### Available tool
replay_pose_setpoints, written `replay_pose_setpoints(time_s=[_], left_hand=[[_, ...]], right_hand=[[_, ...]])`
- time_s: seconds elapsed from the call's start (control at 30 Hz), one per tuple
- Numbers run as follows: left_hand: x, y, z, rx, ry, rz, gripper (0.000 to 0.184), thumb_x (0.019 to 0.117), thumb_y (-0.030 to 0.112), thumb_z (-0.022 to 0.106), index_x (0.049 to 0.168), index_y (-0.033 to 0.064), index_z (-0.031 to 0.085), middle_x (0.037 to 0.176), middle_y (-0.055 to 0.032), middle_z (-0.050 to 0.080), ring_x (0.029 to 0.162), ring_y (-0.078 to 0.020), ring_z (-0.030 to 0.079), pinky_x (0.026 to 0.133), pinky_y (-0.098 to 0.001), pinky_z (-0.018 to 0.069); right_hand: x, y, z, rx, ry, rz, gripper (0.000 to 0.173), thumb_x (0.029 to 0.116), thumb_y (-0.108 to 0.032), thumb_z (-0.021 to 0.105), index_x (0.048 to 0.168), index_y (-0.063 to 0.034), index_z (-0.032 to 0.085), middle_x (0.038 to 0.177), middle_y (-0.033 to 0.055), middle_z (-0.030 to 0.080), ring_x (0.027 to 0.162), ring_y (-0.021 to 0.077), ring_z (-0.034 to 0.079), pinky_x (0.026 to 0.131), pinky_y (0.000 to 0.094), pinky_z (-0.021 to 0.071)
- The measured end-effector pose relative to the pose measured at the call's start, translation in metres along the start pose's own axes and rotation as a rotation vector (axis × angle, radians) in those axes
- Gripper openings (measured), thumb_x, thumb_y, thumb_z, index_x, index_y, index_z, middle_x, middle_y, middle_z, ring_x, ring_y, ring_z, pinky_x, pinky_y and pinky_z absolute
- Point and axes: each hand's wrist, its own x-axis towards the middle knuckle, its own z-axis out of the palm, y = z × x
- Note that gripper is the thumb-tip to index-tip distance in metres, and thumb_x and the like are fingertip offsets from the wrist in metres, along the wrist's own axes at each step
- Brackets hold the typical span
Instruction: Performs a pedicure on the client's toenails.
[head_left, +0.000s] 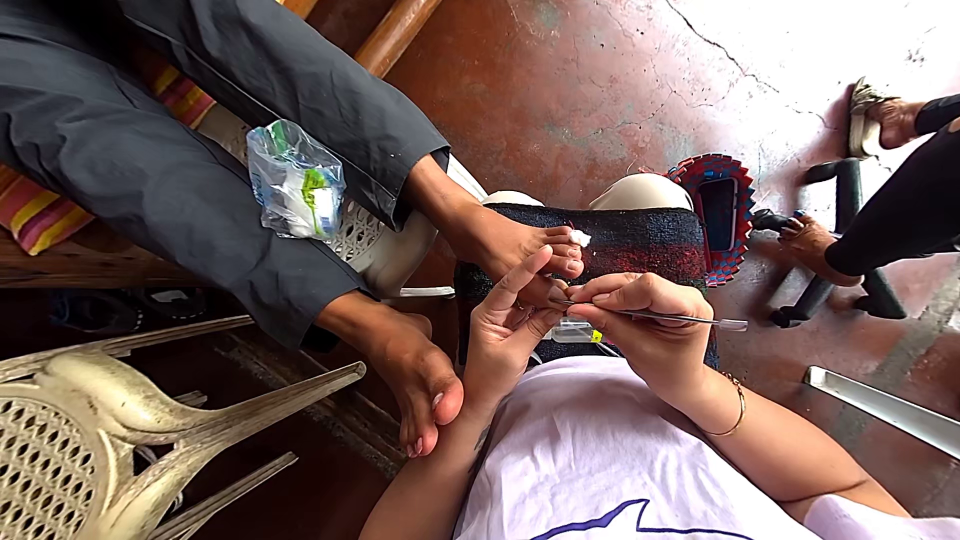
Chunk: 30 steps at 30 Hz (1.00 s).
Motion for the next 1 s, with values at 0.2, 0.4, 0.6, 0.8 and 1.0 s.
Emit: replay_pose_setpoints(time_s=[0.2, 0.4, 0.6, 0.8, 1.0], left_hand=[[0.0, 0.001, 0.001, -0.002, 0.01, -0.004, 0.057, 0.0917, -0.004, 0.068, 0.143, 0.0195, 0.06, 0.127, -0.0052, 0.068, 0.113, -0.0159, 0.067, 0.1, -0.0316, 0.0556], [0.0, 0.001, 0.001, 0.002, 0.007, -0.01, 0.057, 0.0923, -0.004, 0.068, 0.143, 0.0191, 0.059, 0.127, -0.0051, 0.068, 0.113, -0.0156, 0.067, 0.1, -0.0314, 0.0555], [0.0, 0.001, 0.002, -0.022, 0.006, -0.012, 0.057, 0.0922, -0.004, 0.068, 0.143, 0.02, 0.06, 0.13, -0.005, 0.067, 0.114, -0.0158, 0.066, 0.1, -0.0311, 0.0553], [0.0, 0.0, 0.0, -0.022, -0.003, -0.004, 0.056, 0.0921, -0.003, 0.069, 0.143, 0.0208, 0.06, 0.125, -0.0042, 0.069, 0.112, -0.0147, 0.068, 0.1, -0.0308, 0.0554], [0.0, 0.0, 0.0, -0.015, -0.005, -0.011, 0.055, 0.0928, 0.0, 0.069, 0.142, 0.0216, 0.06, 0.126, -0.0029, 0.069, 0.111, -0.0136, 0.067, 0.1, -0.0298, 0.0552]], right_hand=[[-0.002, 0.001, 0.0, -0.007, 0.005, -0.004, 0.01, 0.0872, 0.005, 0.077, 0.091, 0.0007, 0.069, 0.096, 0.0103, 0.076, 0.085, 0.0124, 0.075, 0.073, 0.0235, 0.0627], [-0.003, 0.003, 0.001, -0.009, 0.005, -0.036, 0.011, 0.0872, 0.005, 0.077, 0.091, 0.0012, 0.067, 0.095, 0.0115, 0.076, 0.086, 0.015, 0.075, 0.075, 0.0264, 0.0637], [-0.003, -0.002, 0.002, -0.001, 0.013, -0.019, 0.01, 0.0906, 0.005, 0.073, 0.094, -0.0002, 0.065, 0.097, 0.0108, 0.075, 0.085, 0.0127, 0.074, 0.073, 0.0234, 0.0626], [0.006, -0.018, -0.003, -0.153, -0.086, 0.01, 0.009, 0.0895, 0.006, 0.073, 0.087, 0.0024, 0.064, 0.094, 0.0109, 0.074, 0.086, 0.0106, 0.072, 0.075, 0.0215, 0.0612], [0.01, -0.023, -0.003, -0.333, -0.16, -0.074, 0.008, 0.0895, 0.004, 0.073, 0.083, 0.0031, 0.069, 0.093, 0.0129, 0.075, 0.089, 0.012, 0.073, 0.076, 0.0219, 0.0609]])
